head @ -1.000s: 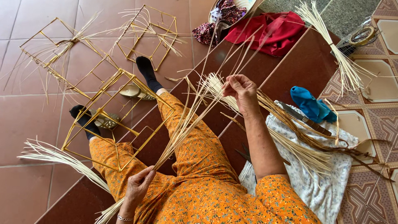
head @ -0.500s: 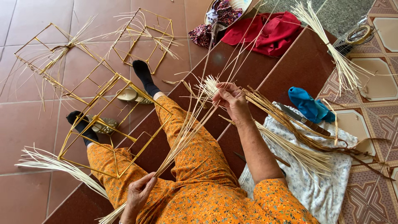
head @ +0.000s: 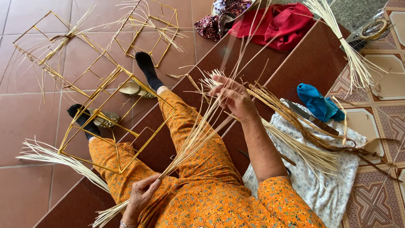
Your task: The person sits on the floor and uses shears to trim the ends of a bundle of dried plant strips. They then separate and align the strips by hand, repeatedly trimming and organizing them into smaller bundles.
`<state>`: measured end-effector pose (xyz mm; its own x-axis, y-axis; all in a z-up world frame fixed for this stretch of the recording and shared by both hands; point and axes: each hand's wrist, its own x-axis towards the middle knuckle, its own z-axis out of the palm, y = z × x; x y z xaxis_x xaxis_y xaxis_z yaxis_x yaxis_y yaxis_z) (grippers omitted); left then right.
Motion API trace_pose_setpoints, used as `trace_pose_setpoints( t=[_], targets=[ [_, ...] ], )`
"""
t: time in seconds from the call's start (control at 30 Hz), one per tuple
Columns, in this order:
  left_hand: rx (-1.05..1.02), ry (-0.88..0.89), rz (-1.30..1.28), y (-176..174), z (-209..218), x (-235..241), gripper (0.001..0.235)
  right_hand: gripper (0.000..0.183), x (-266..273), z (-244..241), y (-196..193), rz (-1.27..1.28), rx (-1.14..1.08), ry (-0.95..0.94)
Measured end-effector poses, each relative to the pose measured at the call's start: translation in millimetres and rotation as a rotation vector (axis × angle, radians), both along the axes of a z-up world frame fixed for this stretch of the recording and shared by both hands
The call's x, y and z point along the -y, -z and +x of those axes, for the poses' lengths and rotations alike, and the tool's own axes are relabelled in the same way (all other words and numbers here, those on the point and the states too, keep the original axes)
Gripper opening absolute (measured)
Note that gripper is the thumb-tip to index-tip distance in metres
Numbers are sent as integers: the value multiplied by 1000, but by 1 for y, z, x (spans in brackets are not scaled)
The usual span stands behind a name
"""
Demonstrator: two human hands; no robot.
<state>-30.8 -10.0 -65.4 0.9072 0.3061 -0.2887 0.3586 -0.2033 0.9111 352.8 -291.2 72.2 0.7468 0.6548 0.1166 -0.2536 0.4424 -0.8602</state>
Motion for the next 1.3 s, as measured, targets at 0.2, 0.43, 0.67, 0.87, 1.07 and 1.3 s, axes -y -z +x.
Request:
trace_pose_setpoints(
  t=[0.2, 0.43, 0.67, 0.87, 1.07, 1.3],
  targets=[
    [-27, -6, -14, -6, 0, -4, 31, 13, 1, 3, 23, 50, -25, 9],
    [30, -93, 31, -15, 1, -17, 31, 14, -1, 8, 15, -225, 79, 214],
    [120, -258, -151, -20, 6, -9, 27, 19, -4, 6, 24, -98, -66, 260],
    [-29, -179, -20, -24, 12, -6, 23, 19, -1, 3, 23, -168, -16, 70],
    [-88, 26, 142, -37, 14, -3, 24, 22, -2, -1, 15, -430, 87, 211],
    [-197, 45, 183, -38, 4, -19, 26, 20, 16, 37, 24, -235, 21, 479]
  ],
)
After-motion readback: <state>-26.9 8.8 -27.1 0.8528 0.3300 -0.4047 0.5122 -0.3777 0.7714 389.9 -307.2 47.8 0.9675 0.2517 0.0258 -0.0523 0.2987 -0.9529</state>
